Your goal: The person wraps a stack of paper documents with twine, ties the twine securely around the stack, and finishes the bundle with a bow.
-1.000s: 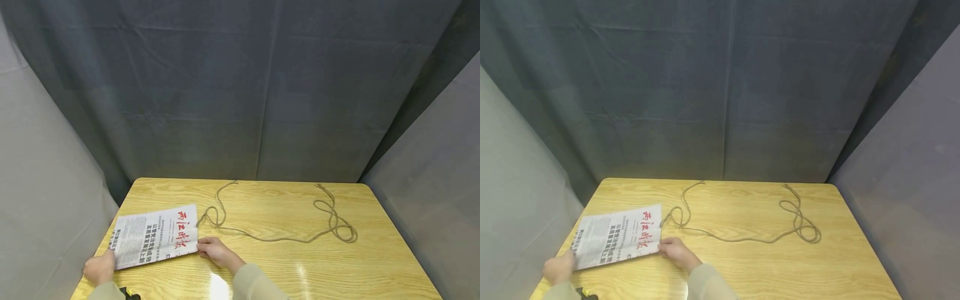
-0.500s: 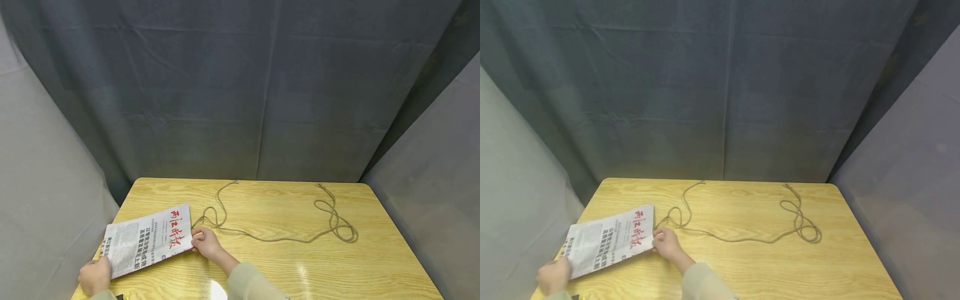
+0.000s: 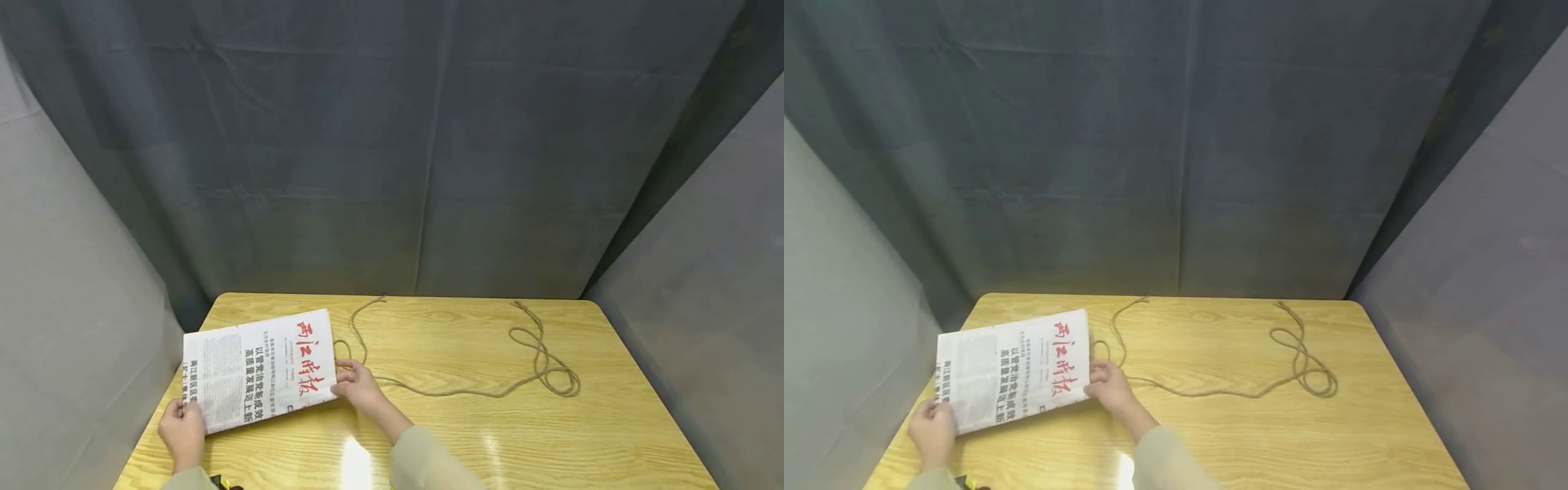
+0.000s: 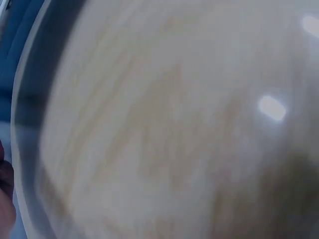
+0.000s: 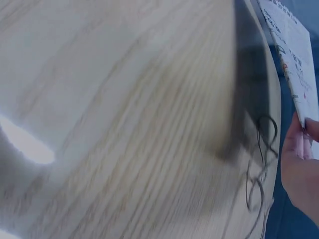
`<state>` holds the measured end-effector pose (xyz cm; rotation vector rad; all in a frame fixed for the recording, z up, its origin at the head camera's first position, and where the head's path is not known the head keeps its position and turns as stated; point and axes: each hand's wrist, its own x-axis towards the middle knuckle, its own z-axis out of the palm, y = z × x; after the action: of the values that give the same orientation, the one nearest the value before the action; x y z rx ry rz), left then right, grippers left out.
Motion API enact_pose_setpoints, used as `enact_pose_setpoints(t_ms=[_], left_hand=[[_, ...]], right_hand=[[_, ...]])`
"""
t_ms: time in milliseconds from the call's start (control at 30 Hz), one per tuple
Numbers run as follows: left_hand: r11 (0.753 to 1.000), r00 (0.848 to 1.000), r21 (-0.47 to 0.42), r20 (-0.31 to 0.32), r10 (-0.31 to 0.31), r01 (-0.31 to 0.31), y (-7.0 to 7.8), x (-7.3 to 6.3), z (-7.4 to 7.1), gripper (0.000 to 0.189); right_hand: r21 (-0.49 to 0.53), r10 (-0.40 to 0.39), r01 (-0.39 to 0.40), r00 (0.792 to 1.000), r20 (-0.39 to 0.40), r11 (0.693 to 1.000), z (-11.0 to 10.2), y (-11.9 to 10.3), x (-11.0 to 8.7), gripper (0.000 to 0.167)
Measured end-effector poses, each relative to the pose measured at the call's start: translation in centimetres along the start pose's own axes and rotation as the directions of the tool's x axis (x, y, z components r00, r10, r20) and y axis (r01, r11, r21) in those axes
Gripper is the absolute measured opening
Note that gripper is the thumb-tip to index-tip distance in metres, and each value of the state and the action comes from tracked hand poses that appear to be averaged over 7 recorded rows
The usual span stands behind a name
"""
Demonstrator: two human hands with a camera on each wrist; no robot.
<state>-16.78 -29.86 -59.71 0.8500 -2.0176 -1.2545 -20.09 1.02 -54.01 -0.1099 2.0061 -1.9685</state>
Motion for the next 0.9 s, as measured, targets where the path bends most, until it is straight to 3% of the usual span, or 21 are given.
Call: enact_pose_setpoints(t_ms=[100,267,367,433,533,667,767,900], left_hand=[[0.999,0.998,-0.038,0.043,0.040,-0.038,0.9,-0.3,1.4,0.010],[0.996,0.986,-0.070,0.157,0.064,-0.053,3.1,-1.3,3.9,0.013],[0.994,0.964,-0.097,0.258,0.073,-0.049,4.4,-2.0,5.5,0.015],[0.991,0.937,-0.131,0.340,0.079,-0.036,5.2,-2.4,6.4,0.016],[0.985,0.872,-0.169,0.483,0.072,0.012,6.5,-2.9,7.7,0.020],[0.983,0.755,-0.170,0.653,0.059,0.070,8.5,-3.6,9.0,0.033],[0.983,0.673,-0.160,0.738,0.059,0.089,10.0,-4.0,10.0,0.039],[0.966,0.591,-0.194,0.805,0.056,0.172,11.5,-4.3,11.4,0.039]], right_hand=[[0.025,0.018,-0.019,1.000,0.022,1.000,-1.4,-0.2,-0.1,0.061],[0.028,0.022,-0.023,1.000,0.017,0.999,-4.2,-0.1,-0.2,0.051],[0.030,0.018,-0.017,1.000,-0.017,0.999,-6.3,0.1,-0.3,0.052],[0.034,0.019,-0.017,0.999,-0.047,0.999,-7.9,0.2,-0.4,0.052],[0.064,0.033,-0.027,0.995,-0.091,0.998,-10.3,0.3,-0.7,0.052],[0.095,0.052,-0.041,0.992,-0.113,0.995,-13.6,0.3,-1.3,0.053],[0.089,0.066,-0.056,0.991,-0.116,0.994,-16.0,0.4,-1.9,0.054],[0.078,0.105,-0.096,0.987,-0.119,0.992,-19.1,0.8,-2.7,0.054]])
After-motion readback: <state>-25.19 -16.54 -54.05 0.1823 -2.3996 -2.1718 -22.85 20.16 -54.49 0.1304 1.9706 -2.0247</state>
